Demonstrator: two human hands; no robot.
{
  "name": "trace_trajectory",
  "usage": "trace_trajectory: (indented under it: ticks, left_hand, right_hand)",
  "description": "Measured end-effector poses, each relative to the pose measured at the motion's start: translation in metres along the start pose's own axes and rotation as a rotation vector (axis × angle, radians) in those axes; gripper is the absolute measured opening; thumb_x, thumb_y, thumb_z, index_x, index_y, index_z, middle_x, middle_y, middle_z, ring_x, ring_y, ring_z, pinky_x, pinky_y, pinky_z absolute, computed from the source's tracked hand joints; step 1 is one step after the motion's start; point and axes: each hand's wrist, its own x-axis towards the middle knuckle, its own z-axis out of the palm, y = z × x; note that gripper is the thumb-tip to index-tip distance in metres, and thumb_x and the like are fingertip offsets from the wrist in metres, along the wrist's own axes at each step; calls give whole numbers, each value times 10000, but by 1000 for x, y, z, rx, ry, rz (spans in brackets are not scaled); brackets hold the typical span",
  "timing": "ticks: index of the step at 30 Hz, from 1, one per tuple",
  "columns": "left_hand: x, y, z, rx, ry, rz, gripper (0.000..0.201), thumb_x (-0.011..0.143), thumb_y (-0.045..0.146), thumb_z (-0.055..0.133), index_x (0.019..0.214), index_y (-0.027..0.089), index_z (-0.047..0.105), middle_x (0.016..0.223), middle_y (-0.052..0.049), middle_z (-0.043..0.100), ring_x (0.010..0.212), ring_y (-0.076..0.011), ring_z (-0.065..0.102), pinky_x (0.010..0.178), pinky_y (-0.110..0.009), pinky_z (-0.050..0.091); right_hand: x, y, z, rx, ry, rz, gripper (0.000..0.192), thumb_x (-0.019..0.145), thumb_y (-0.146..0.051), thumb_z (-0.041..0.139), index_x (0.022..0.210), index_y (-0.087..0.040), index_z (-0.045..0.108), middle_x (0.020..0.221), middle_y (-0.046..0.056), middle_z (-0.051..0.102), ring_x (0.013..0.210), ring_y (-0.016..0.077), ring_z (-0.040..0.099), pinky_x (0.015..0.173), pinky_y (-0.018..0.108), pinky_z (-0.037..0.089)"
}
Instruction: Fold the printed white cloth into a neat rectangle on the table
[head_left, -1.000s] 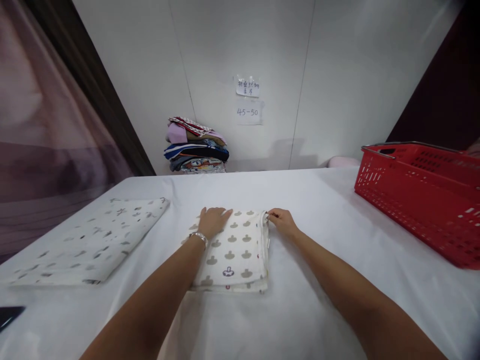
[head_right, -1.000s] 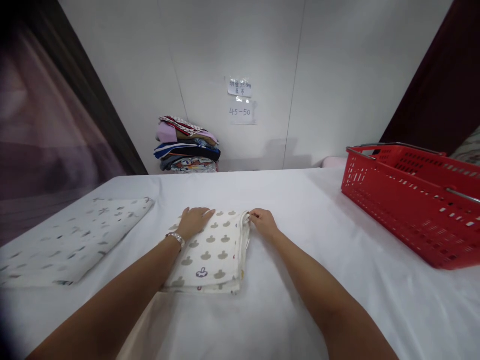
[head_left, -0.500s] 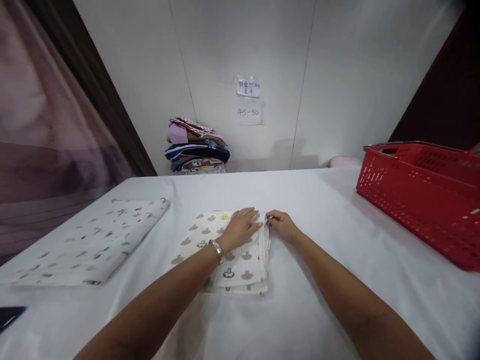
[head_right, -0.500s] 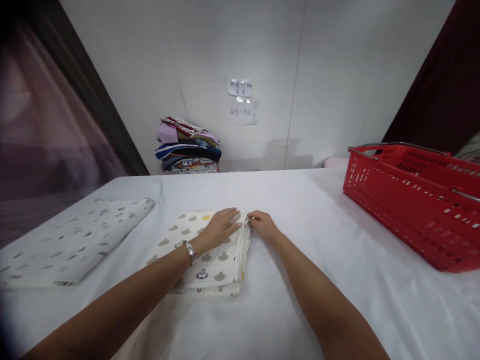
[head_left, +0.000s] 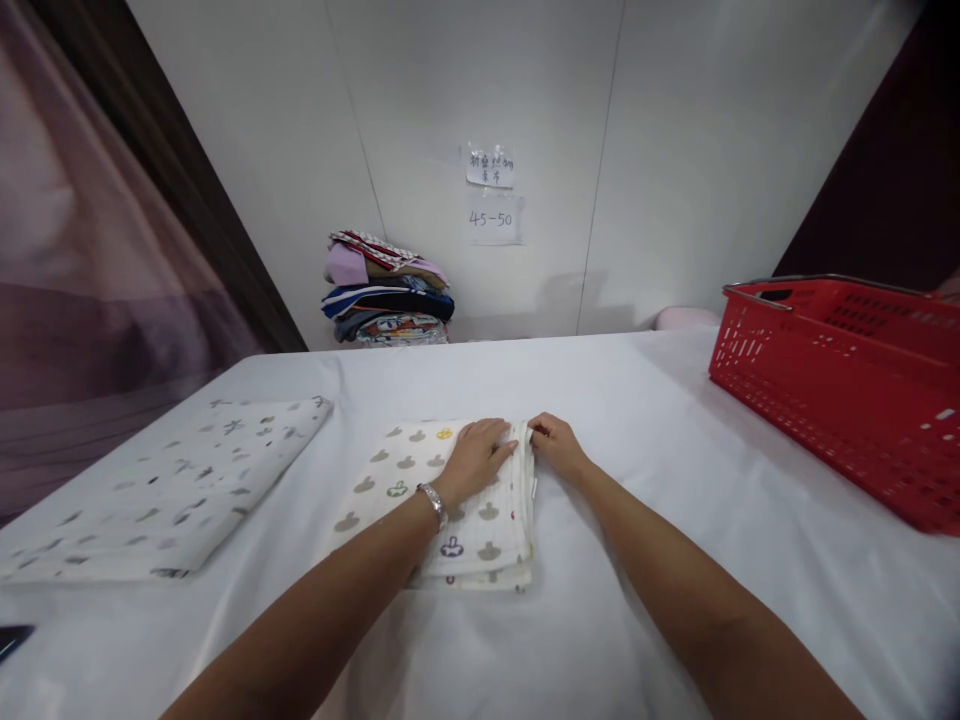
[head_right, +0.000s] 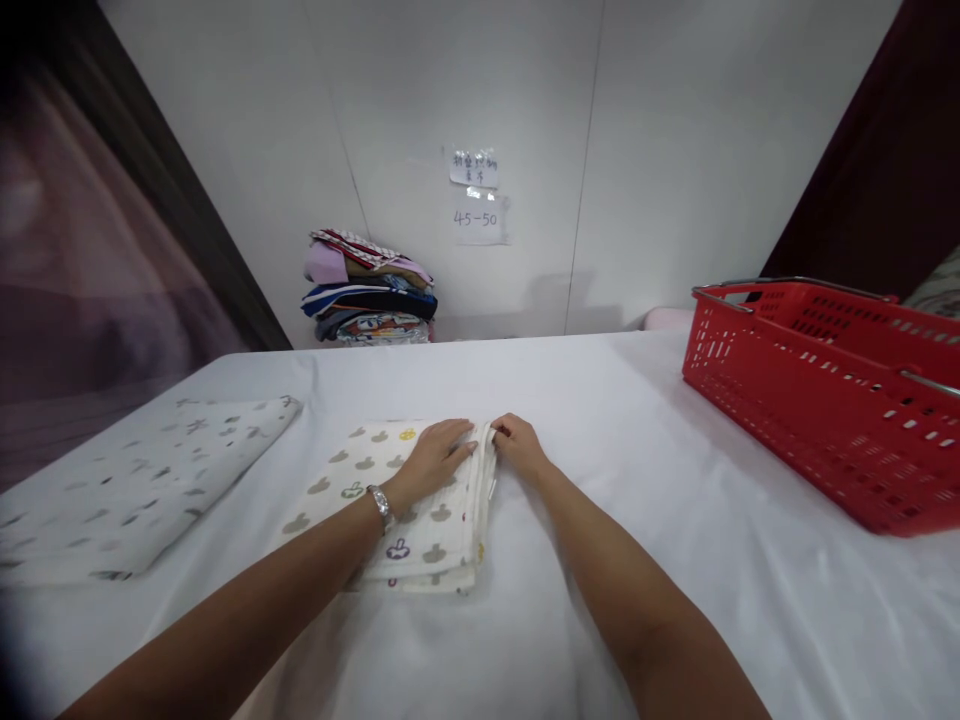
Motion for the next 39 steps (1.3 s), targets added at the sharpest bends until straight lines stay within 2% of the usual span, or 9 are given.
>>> trace_trajectory:
  ticks: [5, 10, 14, 19, 23, 27, 31, 34, 39]
  left_hand:
    - [-4, -3, -1, 14, -8, 9, 349, 917, 396, 387, 1201, 238, 513, 1279, -36, 542, 1217, -179, 429, 1075, -390, 218]
    - [-2, 0, -1, -1, 31, -1, 342, 902, 391, 423, 1177, 219, 534, 1249, -49, 557, 1189, -185, 450, 1043, -366, 272]
    - [-2, 14, -4, 13, 80, -2, 328, 860, 399, 500, 1124, 212, 556, 1209, -63, 563, 1144, -207, 472, 989, -360, 327]
    - [1, 37, -5, 94, 48, -145, 310, 786, 475, 571, 908, 189, 570, 943, -68, 604, 938, -230, 539, 813, -354, 399]
    - [8, 43, 2, 121, -18, -282, 354, 750, 518, 579, 874, 190, 534, 916, -60, 593, 889, -227, 560, 747, -330, 404]
    - [15, 37, 3, 129, -68, -308, 196, 755, 352, 571, 860, 190, 532, 922, -57, 603, 881, -216, 570, 715, -308, 405]
    - [18, 26, -2, -31, -125, -379, 61, 768, 232, 523, 816, 208, 552, 883, -31, 625, 837, -189, 575, 681, -288, 413]
    - [14, 23, -3, -89, -36, -326, 121, 776, 182, 513, 885, 218, 551, 941, -24, 613, 892, -179, 561, 733, -287, 426]
    - [7, 33, 0, -56, 23, -48, 257, 790, 135, 511, 1023, 240, 542, 1132, -36, 509, 968, -172, 532, 808, -300, 435]
  right_hand:
    - [-3, 5, -4, -2, 11, 12, 97, 713, -202, 456, 745, -205, 548, 663, -37, 509, 628, 124, 450, 595, 238, 368]
    - [-8, 3, -2, -25, -51, 13, 62, 738, -208, 448, 757, -212, 507, 662, -47, 502, 631, 120, 444, 592, 230, 362]
    - [-7, -2, -1, -71, -49, 5, 39, 733, -213, 453, 743, -212, 491, 663, -44, 498, 606, 117, 428, 566, 229, 353]
    - [-1, 0, 1, -99, 0, -16, 61, 684, -179, 437, 707, -209, 484, 656, -40, 490, 607, 121, 423, 561, 233, 343]
    - [0, 1, 1, -106, 6, -21, 61, 678, -180, 437, 705, -208, 484, 664, -40, 494, 617, 122, 429, 566, 234, 342]
    - [-1, -2, -1, -144, 0, -44, 40, 700, -195, 449, 695, -208, 487, 668, -39, 497, 624, 121, 435, 581, 236, 348]
    - [-2, -2, -1, -115, -17, -18, 50, 710, -195, 455, 708, -208, 503, 624, -46, 494, 580, 114, 435, 551, 229, 347]
    - [-2, -1, -1, -65, -38, 47, 49, 719, -212, 465, 734, -211, 512, 580, -56, 498, 543, 112, 444, 530, 225, 354]
    - [-2, 2, 0, 3, -26, 70, 73, 715, -235, 478, 766, -215, 526, 575, -60, 513, 535, 112, 471, 527, 225, 382]
